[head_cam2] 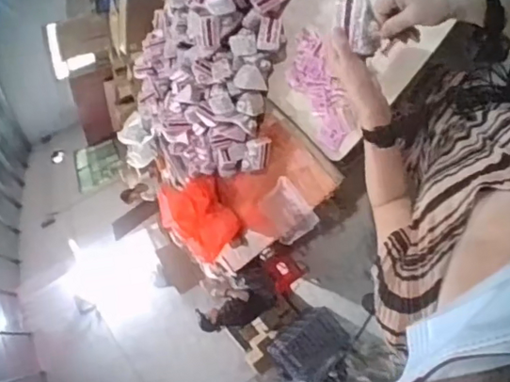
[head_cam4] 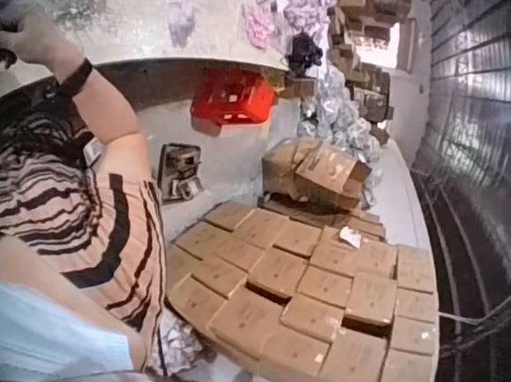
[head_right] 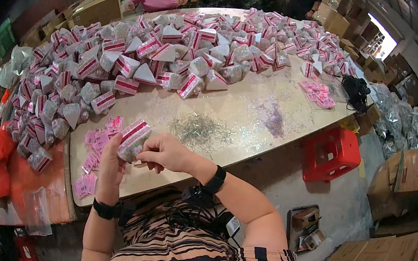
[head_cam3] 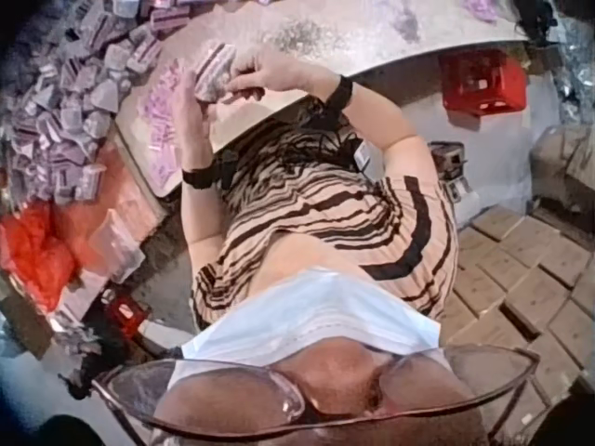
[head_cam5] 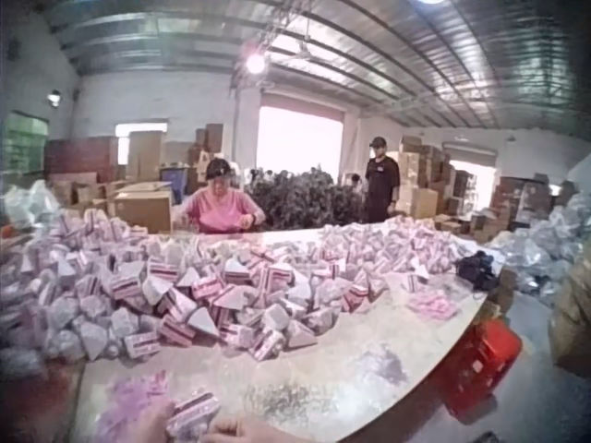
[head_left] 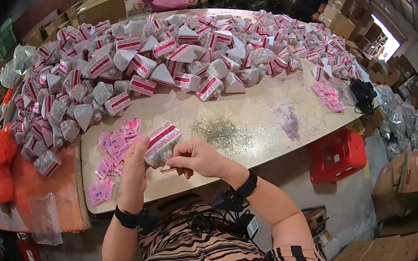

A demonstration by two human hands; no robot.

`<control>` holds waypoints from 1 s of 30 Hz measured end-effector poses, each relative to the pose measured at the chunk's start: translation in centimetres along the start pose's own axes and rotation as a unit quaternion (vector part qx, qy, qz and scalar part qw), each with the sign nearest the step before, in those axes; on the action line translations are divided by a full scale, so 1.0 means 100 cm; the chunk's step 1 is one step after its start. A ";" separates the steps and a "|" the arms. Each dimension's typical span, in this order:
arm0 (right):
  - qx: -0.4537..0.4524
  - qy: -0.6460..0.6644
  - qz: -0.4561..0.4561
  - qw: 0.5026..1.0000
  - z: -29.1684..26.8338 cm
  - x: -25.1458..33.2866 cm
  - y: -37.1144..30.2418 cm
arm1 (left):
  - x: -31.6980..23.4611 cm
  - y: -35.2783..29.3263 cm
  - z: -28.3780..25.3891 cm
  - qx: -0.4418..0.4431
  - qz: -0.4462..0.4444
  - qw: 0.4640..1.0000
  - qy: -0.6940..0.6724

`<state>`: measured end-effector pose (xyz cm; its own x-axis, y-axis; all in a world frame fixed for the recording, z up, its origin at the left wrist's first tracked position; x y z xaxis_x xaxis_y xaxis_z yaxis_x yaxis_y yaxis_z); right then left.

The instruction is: The person inserts small pink paper slips into clear plastic bags containing colorful beads. The person picks up a bag, opens it, inserts the slip, and places the bag on the table. The task is performed repeatedly in a warehouse setting.

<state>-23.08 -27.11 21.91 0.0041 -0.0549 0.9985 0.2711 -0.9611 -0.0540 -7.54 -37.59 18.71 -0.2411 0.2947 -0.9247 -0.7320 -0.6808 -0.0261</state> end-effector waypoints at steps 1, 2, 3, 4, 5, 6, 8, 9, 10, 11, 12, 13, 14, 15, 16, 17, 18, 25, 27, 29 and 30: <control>-0.011 -0.002 0.010 1.000 0.001 -0.003 -0.001 | 0.001 0.000 -0.003 0.014 -0.023 0.999 0.018; -0.026 0.017 0.003 0.999 -0.001 -0.007 -0.001 | 0.003 0.000 -0.004 0.029 -0.047 0.998 0.036; -0.039 0.038 -0.003 0.999 -0.004 -0.010 -0.001 | 0.004 0.001 -0.004 0.028 -0.072 0.996 0.048; -0.052 0.058 -0.008 0.997 -0.007 -0.011 -0.001 | 0.006 0.004 -0.002 0.027 -0.098 0.993 0.059; -0.071 0.101 0.010 0.992 -0.015 -0.008 -0.005 | 0.007 0.006 0.000 0.026 -0.124 0.989 0.070; -0.090 0.093 0.010 0.991 -0.028 -0.004 -0.008 | 0.008 0.005 0.001 0.022 -0.103 0.991 0.088; -0.178 0.080 0.004 0.981 -0.070 0.004 -0.022 | 0.006 0.004 0.002 0.021 -0.059 0.990 0.125; -0.231 0.074 -0.012 0.970 -0.100 0.009 -0.030 | 0.000 0.003 0.001 0.029 -0.051 0.987 0.152; -0.275 -0.011 -0.025 0.961 -0.144 0.018 -0.043 | -0.002 0.001 -0.002 0.045 -0.043 0.978 0.197; -0.360 -0.062 -0.036 0.930 -0.185 0.037 -0.061 | -0.002 0.000 -0.004 0.062 -0.035 0.968 0.240; -0.386 -0.087 -0.126 0.909 -0.232 0.054 -0.086 | -0.001 0.000 -0.002 0.086 -0.028 0.956 0.280; -0.465 -0.251 -0.117 0.841 -0.268 0.078 -0.117 | -0.003 -0.001 0.003 0.081 -0.033 0.953 0.289; -0.517 -0.129 -0.177 0.827 -0.283 0.094 -0.126 | 0.002 -0.002 0.000 0.082 -0.022 0.947 0.311; -0.561 -0.196 -0.129 0.794 -0.294 0.106 -0.139 | 0.006 -0.002 -0.004 0.083 -0.009 0.939 0.334; -0.600 -0.262 -0.079 0.752 -0.298 0.111 -0.148 | 0.010 -0.001 -0.006 0.085 0.003 0.931 0.355; -0.573 -0.357 -0.079 0.734 -0.297 0.104 -0.151 | 0.010 -0.002 -0.004 0.088 0.013 0.927 0.364; -0.536 -0.446 -0.078 0.713 -0.288 0.092 -0.151 | 0.007 -0.004 0.000 0.086 0.020 0.923 0.374; -0.257 -0.668 -0.044 0.697 -0.064 -0.049 -0.127 | 0.008 -0.008 -0.002 0.098 0.074 0.891 0.436; -0.225 -0.689 -0.004 0.689 -0.038 -0.070 -0.128 | 0.010 -0.007 -0.004 0.094 0.065 0.891 0.439; -0.234 -0.687 0.022 0.687 -0.025 -0.078 -0.127 | 0.011 -0.006 -0.003 0.093 0.054 0.892 0.439; -0.233 -0.692 0.030 0.682 -0.025 -0.082 -0.128 | 0.010 -0.006 -0.002 0.092 0.048 0.893 0.438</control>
Point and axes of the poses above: each hand's wrist, its own y-axis towards the middle knuckle, its own z-axis out of the palm, x = y × z, the point moved 1 cm from there along y, towards the middle knuckle, and after that the axes turned 13 degrees about x, right-handed, at the moved point
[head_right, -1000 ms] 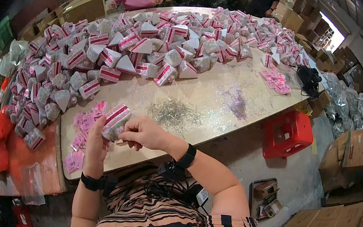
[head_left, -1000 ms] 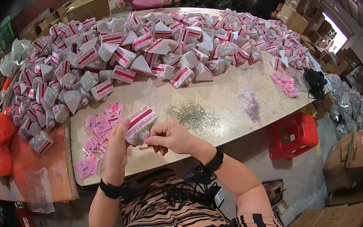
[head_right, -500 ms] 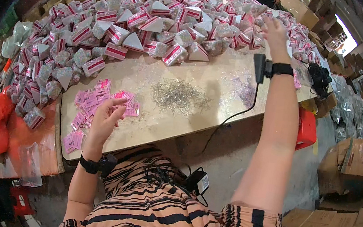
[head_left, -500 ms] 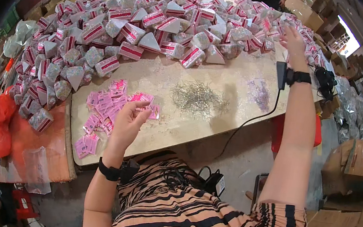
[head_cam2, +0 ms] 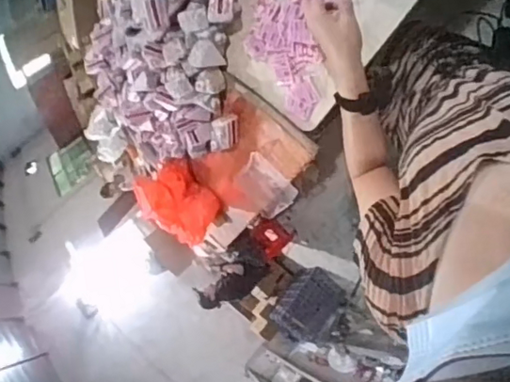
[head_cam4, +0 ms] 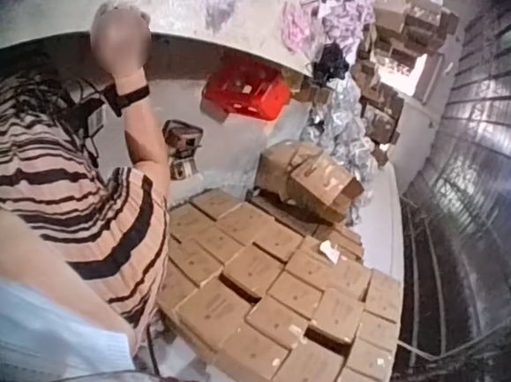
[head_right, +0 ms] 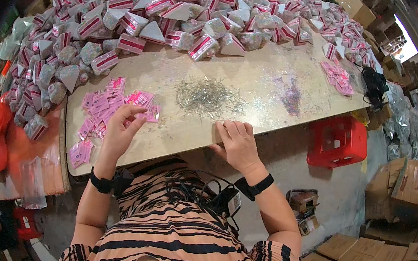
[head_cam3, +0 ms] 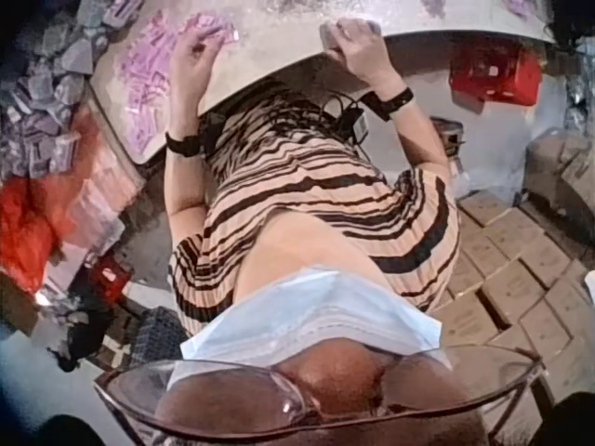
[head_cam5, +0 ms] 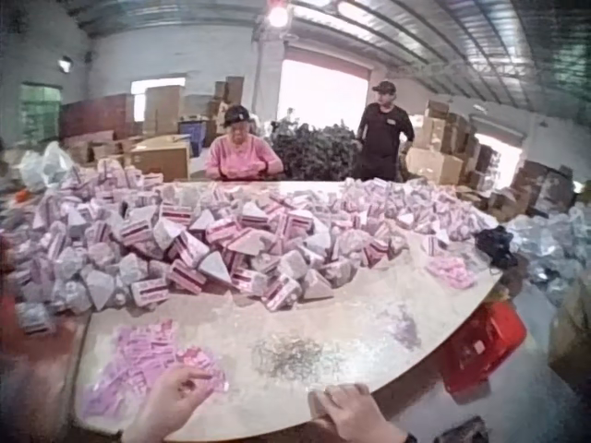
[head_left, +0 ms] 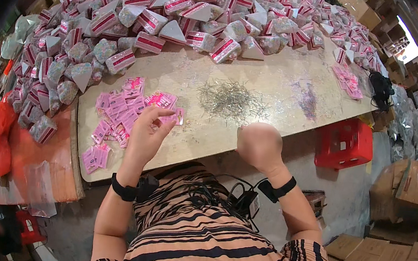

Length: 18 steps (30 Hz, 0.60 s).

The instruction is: The person inserts small pink paper slips into clear plastic bags containing colorful beads. The person picks up a bag, opens it, inserts the slip, and places the bag on the table. The task is performed repeatedly in a warehouse setting.

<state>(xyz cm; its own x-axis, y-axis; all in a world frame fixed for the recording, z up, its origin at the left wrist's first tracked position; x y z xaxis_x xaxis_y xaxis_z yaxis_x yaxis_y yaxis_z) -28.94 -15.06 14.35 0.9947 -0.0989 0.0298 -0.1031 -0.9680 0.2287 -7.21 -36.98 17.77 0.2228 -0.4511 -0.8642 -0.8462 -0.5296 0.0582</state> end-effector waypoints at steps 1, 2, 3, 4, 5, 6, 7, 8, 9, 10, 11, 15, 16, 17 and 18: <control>0.005 -0.009 0.004 1.000 0.005 -0.001 -0.002 | -0.001 0.000 0.001 0.001 -0.006 1.000 -0.003; 0.011 -0.018 0.007 1.000 0.010 -0.001 -0.004 | -0.001 -0.001 0.002 -0.002 0.004 1.000 -0.008; 0.005 -0.008 0.004 1.000 0.013 -0.001 -0.006 | 0.001 -0.002 0.004 -0.008 0.013 1.000 -0.014; -0.002 -0.010 -0.008 1.000 0.015 0.000 -0.008 | 0.002 -0.002 0.005 -0.015 0.021 0.999 -0.019; -0.009 -0.013 -0.020 1.000 0.016 0.000 -0.009 | 0.004 -0.003 0.006 -0.010 0.020 1.000 -0.019; -0.016 -0.015 -0.031 0.999 0.016 0.001 -0.010 | 0.006 -0.004 0.006 -0.005 0.019 1.000 -0.020; -0.009 -0.013 -0.023 1.000 0.017 0.001 -0.011 | 0.007 -0.005 0.006 0.000 0.017 1.000 -0.020; -0.003 -0.012 -0.015 1.000 0.018 0.000 -0.012 | 0.007 -0.006 0.006 -0.001 0.011 1.000 -0.027; 0.004 -0.010 -0.007 1.000 0.019 0.000 -0.013 | 0.007 -0.007 0.007 -0.002 0.004 0.999 -0.033; -0.001 -0.019 -0.009 1.000 0.022 0.000 -0.014 | 0.006 -0.007 0.007 -0.003 -0.003 0.999 -0.039; -0.006 -0.028 -0.012 1.000 0.024 -0.001 -0.013 | 0.005 -0.008 0.006 -0.004 0.000 1.000 -0.030; -0.036 -0.051 -0.042 0.997 0.024 0.004 -0.010 | 0.004 -0.009 0.008 -0.008 0.019 1.000 -0.022; -0.031 -0.047 -0.040 0.998 0.024 0.005 -0.010 | 0.004 -0.010 0.009 -0.010 0.025 0.999 -0.027; -0.027 -0.042 -0.039 0.998 0.023 0.004 -0.010 | 0.004 -0.010 0.010 -0.009 0.020 0.999 -0.027; -0.023 -0.037 -0.037 0.998 0.023 0.004 -0.011 | 0.004 -0.010 0.011 -0.007 0.015 0.999 -0.027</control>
Point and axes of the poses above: each hand's wrist, its own y-axis towards the middle knuckle, its own z-axis out of the palm, x = y × z, the point moved 1 cm from there along y, towards the middle knuckle, and after that the axes turned 13 degrees about x, right-handed, at the moved point
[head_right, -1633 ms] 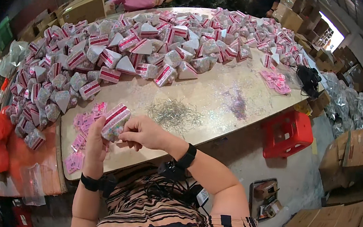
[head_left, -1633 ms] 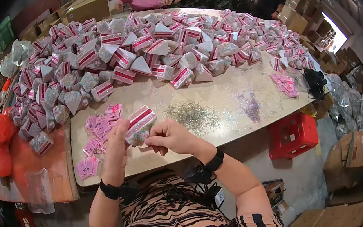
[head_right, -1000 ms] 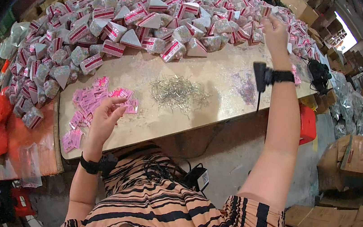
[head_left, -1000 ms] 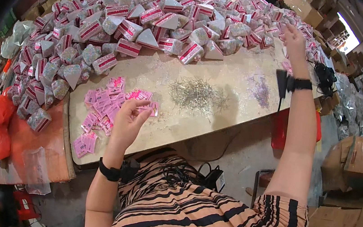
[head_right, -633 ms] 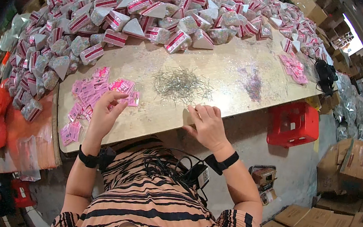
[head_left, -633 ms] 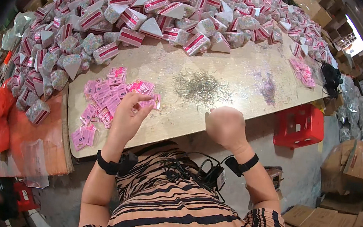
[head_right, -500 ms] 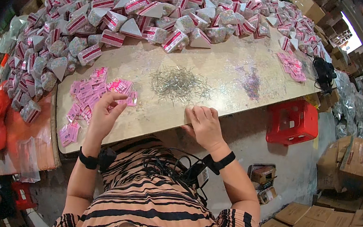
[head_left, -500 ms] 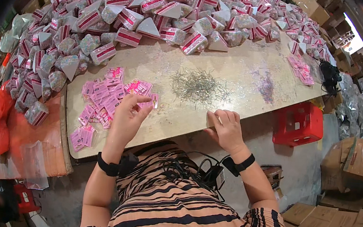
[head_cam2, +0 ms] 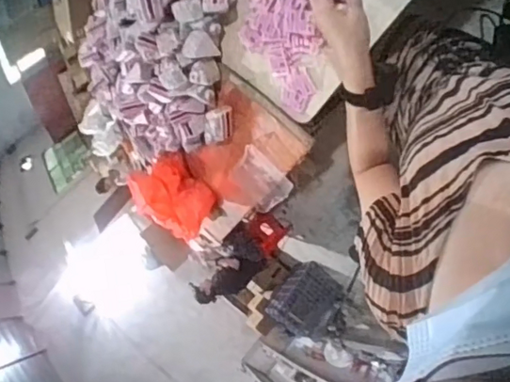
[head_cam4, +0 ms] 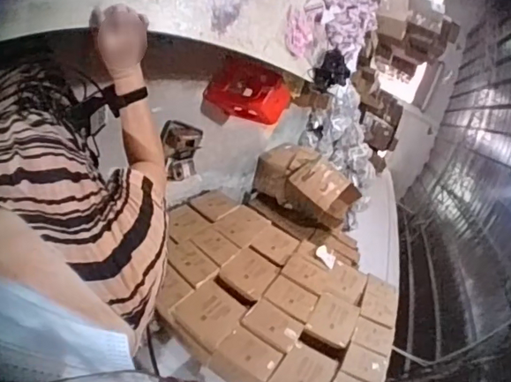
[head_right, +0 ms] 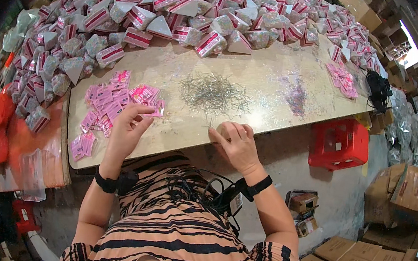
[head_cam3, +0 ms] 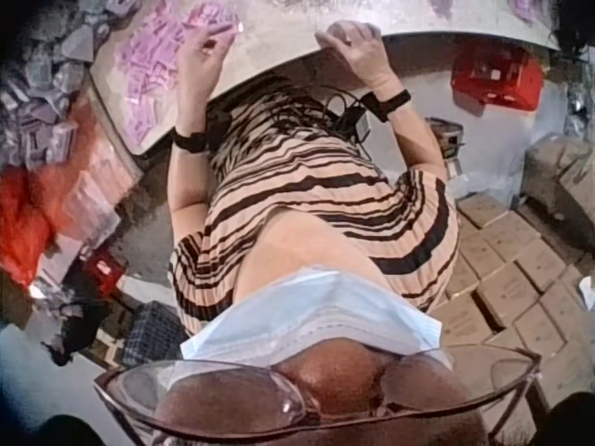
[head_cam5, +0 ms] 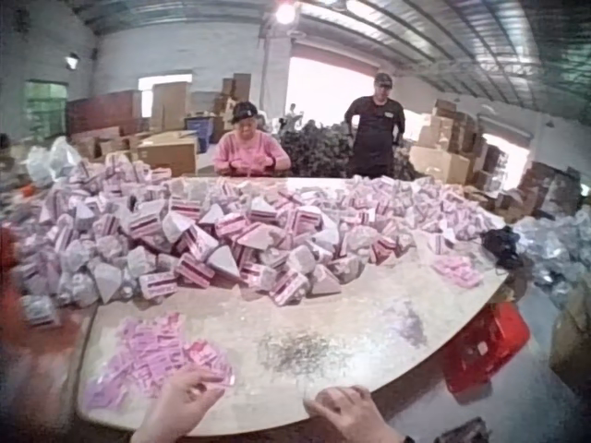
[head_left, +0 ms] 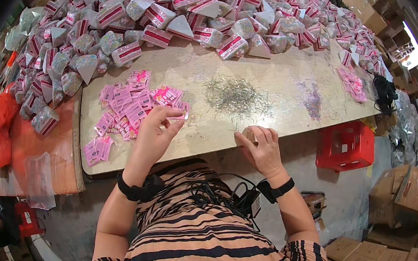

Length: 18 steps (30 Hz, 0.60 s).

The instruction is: The person inserts small pink paper slips into clear plastic bags containing colorful beads. The person picks up a bag, opens it, inserts the slip, and places the bag on the table. The task is performed repeatedly in a warehouse setting.

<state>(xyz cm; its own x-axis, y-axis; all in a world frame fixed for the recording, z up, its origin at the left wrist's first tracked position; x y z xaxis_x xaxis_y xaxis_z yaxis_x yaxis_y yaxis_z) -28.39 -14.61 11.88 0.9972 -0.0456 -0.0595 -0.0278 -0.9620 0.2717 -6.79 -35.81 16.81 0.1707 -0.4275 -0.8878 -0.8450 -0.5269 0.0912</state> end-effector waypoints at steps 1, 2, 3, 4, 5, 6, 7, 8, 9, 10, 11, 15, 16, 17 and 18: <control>0.012 0.015 0.008 1.000 0.000 0.000 -0.001 | -0.001 0.000 0.002 0.002 -0.005 1.000 0.000; 0.024 0.031 0.017 0.999 0.001 -0.001 -0.001 | -0.004 0.000 0.005 0.000 0.006 1.000 0.021; 0.037 0.045 0.027 0.998 0.001 -0.002 -0.002 | -0.008 0.001 0.010 -0.001 0.017 0.999 0.040; 0.034 0.054 0.024 0.998 0.001 -0.003 -0.002 | -0.014 0.002 0.016 -0.004 0.028 0.998 0.060; 0.032 0.064 0.021 0.997 0.001 -0.003 -0.002 | -0.025 0.002 0.023 0.019 0.035 0.995 0.091; 0.030 0.074 0.018 0.997 0.001 -0.004 -0.001 | -0.030 0.003 0.033 0.036 0.063 0.991 0.113; 0.021 0.075 0.040 0.996 0.000 -0.006 -0.001 | -0.034 0.004 0.043 0.052 0.091 0.985 0.135; 0.012 0.076 0.062 0.995 -0.001 -0.009 0.000 | -0.037 0.004 0.050 0.068 0.119 0.978 0.157; 0.003 0.076 0.086 0.993 -0.002 -0.012 0.000 | -0.040 0.005 0.057 0.075 0.125 0.976 0.164; 0.004 0.061 0.093 0.994 -0.002 -0.015 0.000 | -0.042 0.006 0.062 0.082 0.132 0.973 0.171; 0.006 0.045 0.100 0.994 -0.003 -0.019 0.001 | -0.044 0.007 0.065 0.089 0.138 0.970 0.177; 0.001 0.020 0.073 0.997 -0.001 -0.019 -0.006 | -0.041 0.009 0.067 0.086 0.138 0.966 0.202; -0.009 0.017 0.056 0.998 0.001 -0.018 -0.009 | -0.038 0.009 0.066 0.085 0.134 0.966 0.202; -0.046 0.014 0.045 0.998 0.001 -0.017 -0.011 | -0.035 0.009 0.064 0.084 0.130 0.967 0.202; -0.061 0.016 0.028 0.998 0.003 -0.016 -0.013 | -0.032 0.007 0.063 0.082 0.123 0.968 0.201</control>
Point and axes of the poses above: each hand's wrist, its own y-axis towards the middle knuckle, its own z-axis out of the palm, x = y × z, the point moved 1 cm from there along y, towards the middle knuckle, and after that the axes turned 13 degrees about x, right-handed, at the moved point
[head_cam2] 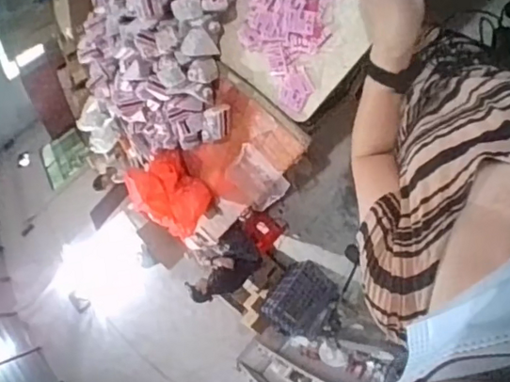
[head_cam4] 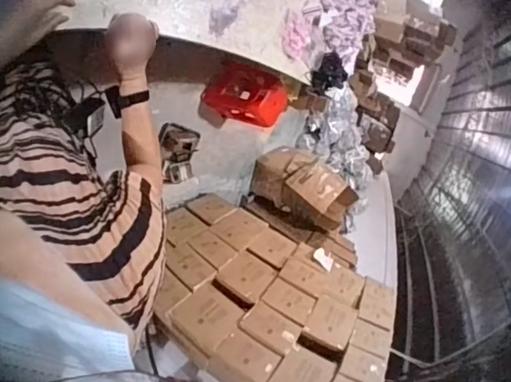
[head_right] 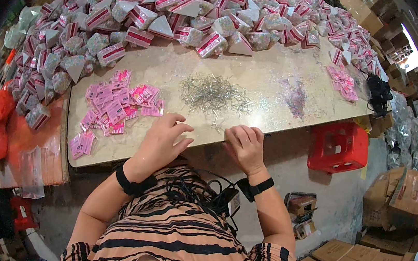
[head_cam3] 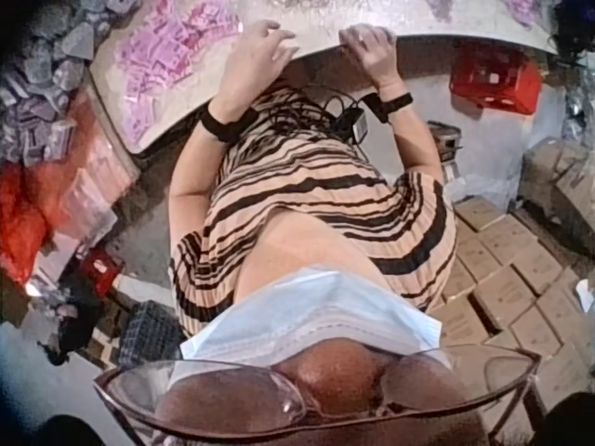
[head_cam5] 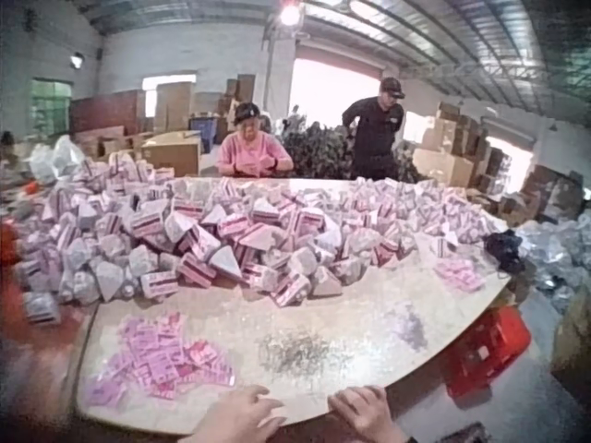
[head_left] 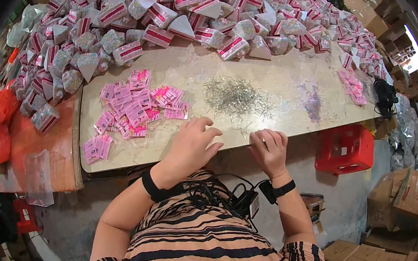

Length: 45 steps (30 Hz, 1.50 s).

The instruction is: The person inserts small pink paper slips into clear plastic bags containing colorful beads. The person picks up a bag, opens it, inserts the slip, and places the bag on the table. The task is performed repeatedly in a warehouse setting.

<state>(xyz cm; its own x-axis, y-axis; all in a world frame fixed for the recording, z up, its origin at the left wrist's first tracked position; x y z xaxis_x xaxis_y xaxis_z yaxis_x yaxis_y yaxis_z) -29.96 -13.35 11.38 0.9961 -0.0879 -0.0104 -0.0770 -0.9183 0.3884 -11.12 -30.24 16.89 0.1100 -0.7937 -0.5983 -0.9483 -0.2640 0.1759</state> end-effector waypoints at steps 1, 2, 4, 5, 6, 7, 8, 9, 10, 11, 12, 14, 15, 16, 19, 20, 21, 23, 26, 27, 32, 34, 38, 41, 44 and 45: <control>-0.015 0.003 -0.017 1.000 0.002 0.000 -0.003 | 0.003 -0.002 0.000 -0.001 -0.008 1.000 -0.002; -0.030 0.006 -0.034 0.999 0.004 0.000 -0.005 | 0.007 -0.004 -0.001 -0.002 -0.015 1.000 -0.004; -0.042 0.028 -0.044 0.998 0.002 0.001 -0.004 | 0.013 -0.007 -0.006 -0.008 -0.024 1.000 0.006; -0.048 0.039 -0.048 0.997 0.001 0.002 -0.003 | 0.015 -0.009 -0.009 -0.007 -0.034 0.999 0.010; -0.047 0.044 -0.047 0.997 -0.001 0.002 -0.001 | 0.015 -0.010 -0.011 -0.009 -0.043 0.999 0.014; -0.046 0.050 -0.045 0.997 -0.003 0.003 0.001 | 0.017 -0.010 -0.011 -0.014 -0.041 0.999 0.010; -0.045 0.056 -0.043 0.996 -0.004 0.003 0.003 | 0.017 -0.012 -0.009 -0.005 -0.034 0.999 0.014; -0.041 0.059 -0.039 0.997 -0.005 0.003 0.005 | 0.017 -0.011 -0.007 0.002 -0.026 0.999 0.018; -0.035 0.067 -0.037 0.996 -0.007 0.003 0.007 | 0.017 -0.010 -0.004 0.009 -0.018 1.000 0.022; -0.029 0.075 -0.034 0.996 -0.009 0.004 0.009 | 0.013 -0.008 0.001 0.032 0.015 0.998 0.053; -0.022 0.082 -0.036 0.996 -0.011 0.004 0.011 | 0.006 -0.003 0.008 0.051 0.046 0.994 0.083; -0.008 0.085 -0.043 0.995 -0.014 0.003 0.014 | -0.005 0.006 0.023 0.080 0.092 0.983 0.140; -0.001 0.085 -0.046 0.995 -0.016 0.002 0.015 | -0.010 0.009 0.032 0.090 0.107 0.976 0.167; -0.001 0.089 -0.047 0.995 -0.016 0.001 0.015 | -0.013 0.012 0.039 0.100 0.121 0.968 0.194; -0.003 0.090 -0.043 0.995 -0.016 -0.004 0.018 | -0.009 0.017 0.044 0.121 0.077 0.964 0.224; -0.004 0.082 -0.038 0.996 -0.018 -0.006 0.020 | -0.008 0.019 0.043 0.111 0.066 0.965 0.229; -0.005 0.075 -0.032 0.997 -0.018 -0.007 0.021 | -0.005 0.019 0.040 0.096 0.058 0.968 0.225; -0.044 0.119 0.024 0.992 -0.017 -0.006 0.026 | 0.001 0.018 0.035 0.066 0.039 0.973 0.217; -0.024 0.259 0.085 0.962 -0.018 0.004 0.042 | -0.004 0.021 0.018 0.000 0.007 0.989 0.149; -0.001 0.318 0.098 0.943 -0.020 0.010 0.048 | -0.006 0.022 0.012 -0.021 0.015 0.991 0.131; 0.084 0.480 0.120 0.865 -0.027 0.035 0.076 | -0.008 0.023 -0.009 -0.082 0.035 0.991 0.098; 0.091 0.532 0.139 0.830 -0.029 0.040 0.085 | -0.005 0.019 -0.014 -0.103 0.020 0.994 0.028; 0.095 0.536 0.113 0.831 -0.022 0.048 0.106 | 0.014 0.007 -0.016 -0.111 -0.046 0.986 -0.112; 0.063 0.500 0.059 0.862 -0.020 0.061 0.120 | 0.022 -0.001 -0.019 -0.132 -0.093 0.973 -0.164; 0.044 0.424 0.014 0.904 -0.023 0.069 0.136 | 0.034 -0.009 -0.025 -0.155 -0.134 0.959 -0.196; 0.037 0.398 0.000 0.916 -0.023 0.071 0.140 | 0.040 -0.011 -0.025 -0.161 -0.146 0.954 -0.207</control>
<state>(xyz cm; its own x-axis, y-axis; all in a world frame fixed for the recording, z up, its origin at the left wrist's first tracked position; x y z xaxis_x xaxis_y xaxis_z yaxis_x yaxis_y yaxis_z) -23.85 -25.93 18.84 0.7095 0.1947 0.6773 -0.0503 -0.9446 0.3243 -8.91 -34.45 16.25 0.1654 -0.3937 -0.9043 -0.7475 -0.6481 0.1454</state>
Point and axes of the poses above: each hand's wrist, its own y-axis towards the middle knuckle, its own z-axis out of the palm, x = y × z, the point moved 1 cm from there along y, towards the middle knuckle, and after that the axes turned 13 degrees about x, right-handed, at the moved point
